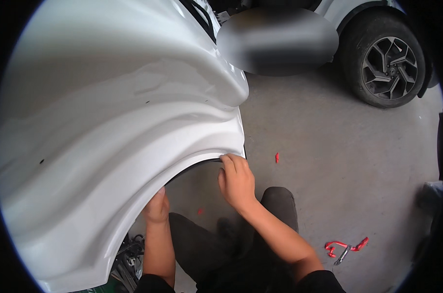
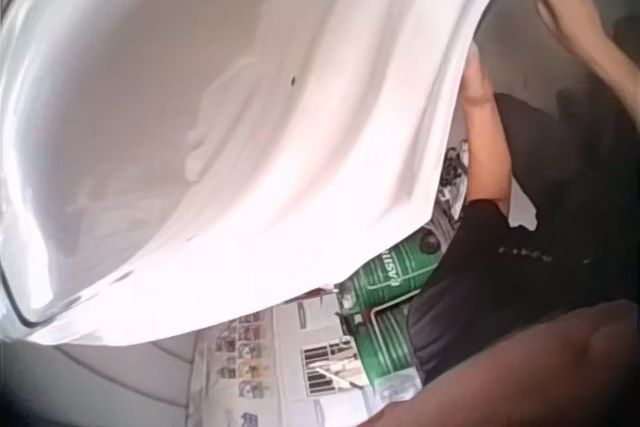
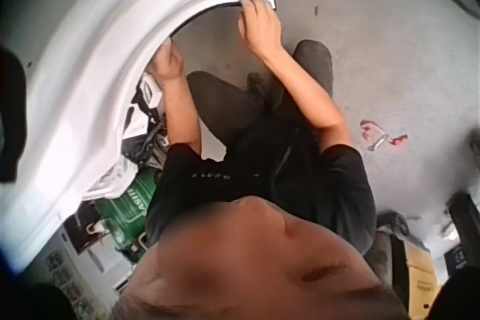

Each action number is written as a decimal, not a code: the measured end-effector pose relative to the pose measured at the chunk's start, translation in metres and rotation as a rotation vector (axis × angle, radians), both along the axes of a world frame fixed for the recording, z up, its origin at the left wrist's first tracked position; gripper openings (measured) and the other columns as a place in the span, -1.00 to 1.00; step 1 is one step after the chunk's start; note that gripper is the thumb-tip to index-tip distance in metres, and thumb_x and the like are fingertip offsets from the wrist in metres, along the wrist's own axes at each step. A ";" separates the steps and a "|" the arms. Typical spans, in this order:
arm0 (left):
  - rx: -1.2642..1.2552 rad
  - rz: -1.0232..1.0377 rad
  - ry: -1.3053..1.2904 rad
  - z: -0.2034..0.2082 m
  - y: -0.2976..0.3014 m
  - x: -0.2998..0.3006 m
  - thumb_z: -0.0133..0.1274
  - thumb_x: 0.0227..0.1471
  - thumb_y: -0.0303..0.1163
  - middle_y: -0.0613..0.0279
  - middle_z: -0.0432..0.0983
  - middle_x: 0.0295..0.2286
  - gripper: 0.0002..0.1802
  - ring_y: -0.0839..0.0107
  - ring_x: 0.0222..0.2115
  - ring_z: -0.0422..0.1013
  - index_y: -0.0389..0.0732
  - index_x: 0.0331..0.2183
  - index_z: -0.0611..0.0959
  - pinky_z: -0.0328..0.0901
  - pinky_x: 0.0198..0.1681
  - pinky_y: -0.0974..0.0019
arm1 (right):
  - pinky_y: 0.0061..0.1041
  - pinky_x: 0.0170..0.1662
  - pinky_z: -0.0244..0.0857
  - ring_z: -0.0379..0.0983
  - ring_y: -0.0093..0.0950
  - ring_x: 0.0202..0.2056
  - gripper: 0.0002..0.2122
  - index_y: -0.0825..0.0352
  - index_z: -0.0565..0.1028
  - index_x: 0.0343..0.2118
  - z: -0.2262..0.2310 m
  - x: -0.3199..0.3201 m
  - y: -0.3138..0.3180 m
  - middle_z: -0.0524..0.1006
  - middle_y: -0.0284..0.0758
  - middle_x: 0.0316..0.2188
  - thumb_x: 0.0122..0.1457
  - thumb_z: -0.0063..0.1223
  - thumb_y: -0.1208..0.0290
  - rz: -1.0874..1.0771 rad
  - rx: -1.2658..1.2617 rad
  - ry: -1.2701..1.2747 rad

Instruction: The person installs a black rubber weather stripping along the edge of a white car door. They align and press the strip into place along the door's perimeter, adjusting it to fit the contours of the door frame.

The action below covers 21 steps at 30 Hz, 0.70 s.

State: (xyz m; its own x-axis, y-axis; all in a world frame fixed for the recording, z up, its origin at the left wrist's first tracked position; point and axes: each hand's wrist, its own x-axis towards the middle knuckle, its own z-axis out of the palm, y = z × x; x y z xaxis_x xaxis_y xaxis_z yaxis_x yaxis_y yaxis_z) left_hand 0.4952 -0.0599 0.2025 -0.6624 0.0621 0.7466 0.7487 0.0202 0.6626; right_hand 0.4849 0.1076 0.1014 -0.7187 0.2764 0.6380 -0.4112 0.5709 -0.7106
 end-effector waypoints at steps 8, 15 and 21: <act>-0.057 0.248 -0.062 -0.008 0.009 -0.002 0.00 -0.25 -0.58 0.15 0.39 -0.09 -0.44 0.27 -0.05 0.32 -0.31 -0.06 0.44 0.11 0.13 0.18 | -0.30 -0.31 0.29 0.37 -0.21 -0.31 -0.76 0.34 0.38 -0.32 -0.014 -0.020 0.004 0.41 -0.23 -0.38 -0.08 0.14 0.53 0.130 -0.055 -0.028; -0.461 0.381 -0.086 -0.039 -0.034 -0.012 0.01 -0.02 -0.48 0.08 0.43 -0.09 -0.61 0.23 -0.07 0.34 -0.32 -0.08 0.51 0.19 0.04 0.22 | -0.30 -0.26 0.27 0.36 -0.18 -0.30 -0.72 0.36 0.38 -0.34 -0.058 -0.018 -0.004 0.42 -0.19 -0.39 -0.14 0.22 0.54 0.018 -0.118 -0.120; -0.425 0.260 0.052 0.016 0.010 -0.011 -0.03 -0.04 -0.42 0.03 0.49 -0.17 -0.64 0.19 -0.17 0.41 -0.29 -0.14 0.56 0.30 -0.08 0.21 | -0.24 -0.25 0.27 0.32 -0.16 -0.27 -0.72 0.35 0.35 -0.34 -0.077 -0.023 -0.012 0.36 -0.18 -0.36 -0.11 0.20 0.49 -0.155 -0.074 -0.198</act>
